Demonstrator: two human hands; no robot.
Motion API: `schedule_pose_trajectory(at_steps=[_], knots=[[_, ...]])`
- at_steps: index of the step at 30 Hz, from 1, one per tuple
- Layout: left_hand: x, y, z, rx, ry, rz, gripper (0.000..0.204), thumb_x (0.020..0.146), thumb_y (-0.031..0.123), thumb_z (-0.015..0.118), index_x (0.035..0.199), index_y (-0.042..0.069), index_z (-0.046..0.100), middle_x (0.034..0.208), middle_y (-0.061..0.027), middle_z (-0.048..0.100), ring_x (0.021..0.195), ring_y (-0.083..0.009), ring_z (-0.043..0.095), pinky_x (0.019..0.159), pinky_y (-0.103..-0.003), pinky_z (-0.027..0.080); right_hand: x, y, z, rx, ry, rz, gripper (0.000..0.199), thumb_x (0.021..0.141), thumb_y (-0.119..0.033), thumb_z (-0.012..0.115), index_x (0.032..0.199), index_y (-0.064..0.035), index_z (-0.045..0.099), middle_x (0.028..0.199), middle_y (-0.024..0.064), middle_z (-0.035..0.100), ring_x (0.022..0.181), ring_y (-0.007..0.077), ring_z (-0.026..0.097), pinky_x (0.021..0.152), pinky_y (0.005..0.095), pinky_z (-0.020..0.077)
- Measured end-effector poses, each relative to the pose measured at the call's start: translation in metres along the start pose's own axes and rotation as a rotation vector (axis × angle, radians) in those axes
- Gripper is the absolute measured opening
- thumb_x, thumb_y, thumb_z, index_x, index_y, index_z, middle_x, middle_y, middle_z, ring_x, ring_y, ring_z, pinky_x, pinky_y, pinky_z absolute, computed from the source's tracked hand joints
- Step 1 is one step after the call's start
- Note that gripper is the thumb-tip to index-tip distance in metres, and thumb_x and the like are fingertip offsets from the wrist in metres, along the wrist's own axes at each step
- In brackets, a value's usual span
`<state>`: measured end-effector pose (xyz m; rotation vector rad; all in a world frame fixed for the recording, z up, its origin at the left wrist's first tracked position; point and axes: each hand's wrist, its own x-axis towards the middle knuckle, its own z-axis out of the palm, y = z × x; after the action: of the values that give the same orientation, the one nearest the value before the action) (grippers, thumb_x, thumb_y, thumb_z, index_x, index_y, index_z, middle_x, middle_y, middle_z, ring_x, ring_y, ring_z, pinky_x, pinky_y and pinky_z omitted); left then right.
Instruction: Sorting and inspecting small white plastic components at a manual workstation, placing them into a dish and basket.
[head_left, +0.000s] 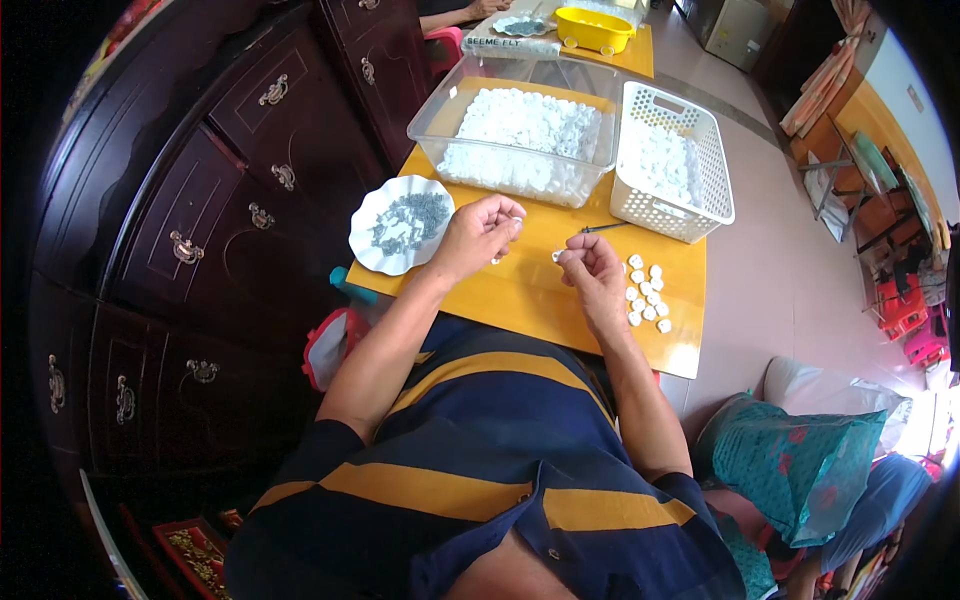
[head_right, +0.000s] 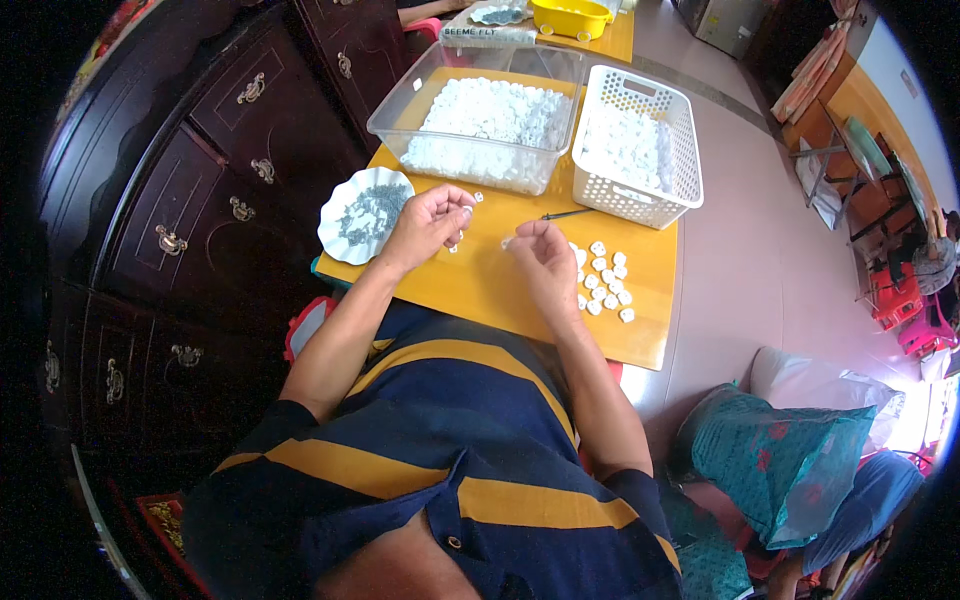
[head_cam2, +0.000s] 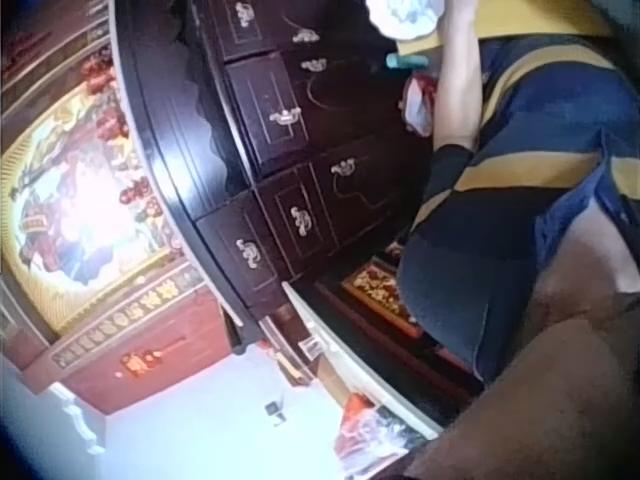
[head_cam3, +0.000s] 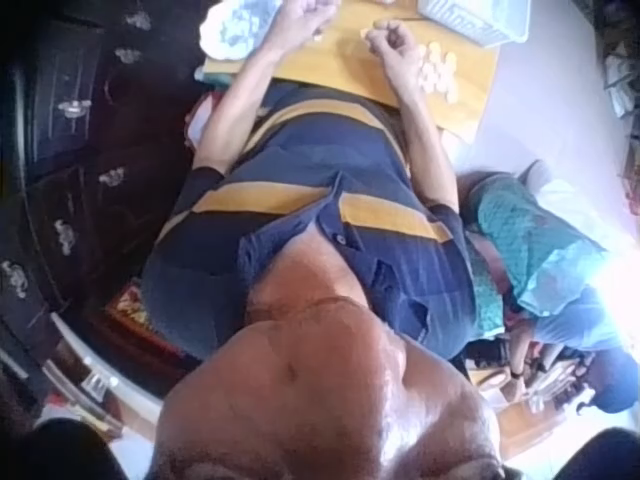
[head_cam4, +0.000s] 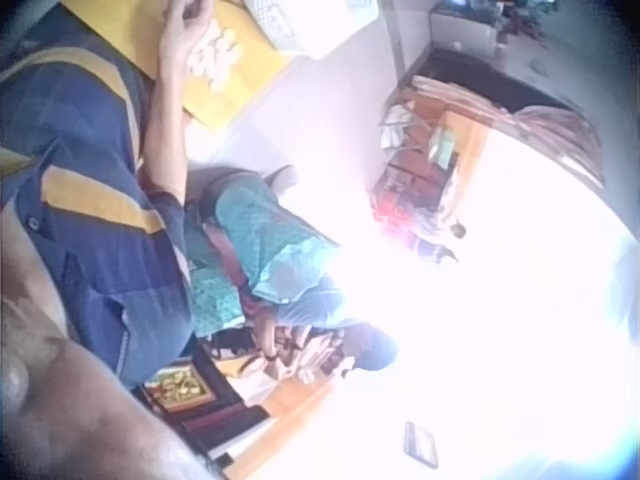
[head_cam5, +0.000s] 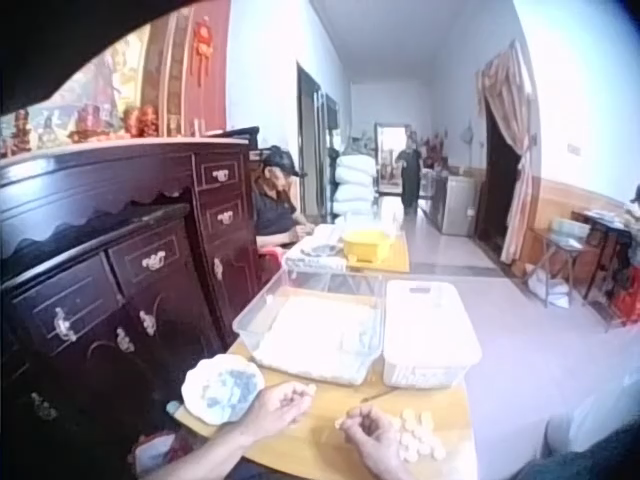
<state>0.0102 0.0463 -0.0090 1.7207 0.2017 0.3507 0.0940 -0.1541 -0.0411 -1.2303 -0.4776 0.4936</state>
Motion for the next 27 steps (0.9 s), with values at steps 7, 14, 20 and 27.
schedule_pose_trajectory(at_steps=[7, 14, 20, 27], knots=[[-0.002, 0.001, 0.000, -0.076, -0.076, -0.008, 0.021, 0.095, 0.007, 0.065, 0.115, 0.000, 0.064, 0.084, 0.0028, 0.062, 0.067, -0.0033, 0.056, 0.061, -0.020, 0.049, -0.001, 0.001, 0.001, -0.015, 0.011, -0.017, 0.016, 0.095, -0.005, 0.066, 0.109, -0.0056, 0.058, 0.088, -0.0007, 0.064, 0.074, 0.0055, 0.057, 0.065, 0.0206, 0.0448], [-0.004, 0.004, -0.003, -0.065, -0.113, 0.012, 0.024, 0.093, 0.005, 0.068, 0.116, 0.000, 0.064, 0.087, 0.0017, 0.066, 0.071, -0.0031, 0.060, 0.062, -0.019, 0.049, -0.003, 0.005, 0.000, -0.026, -0.036, -0.040, 0.016, 0.096, -0.007, 0.065, 0.110, -0.0066, 0.058, 0.090, -0.0006, 0.066, 0.075, 0.0054, 0.058, 0.067, 0.0201, 0.0462], [-0.003, 0.007, -0.003, -0.078, -0.162, 0.040, 0.025, 0.091, 0.005, 0.070, 0.115, 0.000, 0.065, 0.088, 0.0029, 0.066, 0.075, -0.0025, 0.060, 0.067, -0.019, 0.050, -0.004, -0.004, 0.004, 0.033, -0.086, -0.005, 0.016, 0.096, -0.007, 0.065, 0.110, -0.0062, 0.057, 0.089, -0.0007, 0.065, 0.075, 0.0054, 0.058, 0.066, 0.0203, 0.0459], [-0.005, 0.013, 0.002, -0.004, -0.220, 0.079, 0.024, 0.090, 0.004, 0.071, 0.113, 0.001, 0.067, 0.088, 0.0035, 0.066, 0.077, -0.0020, 0.060, 0.072, -0.019, 0.050, -0.005, -0.007, 0.003, -0.014, -0.135, 0.056, 0.013, 0.096, -0.006, 0.065, 0.106, -0.0055, 0.058, 0.088, -0.0011, 0.064, 0.075, 0.0053, 0.057, 0.067, 0.0207, 0.0463]])
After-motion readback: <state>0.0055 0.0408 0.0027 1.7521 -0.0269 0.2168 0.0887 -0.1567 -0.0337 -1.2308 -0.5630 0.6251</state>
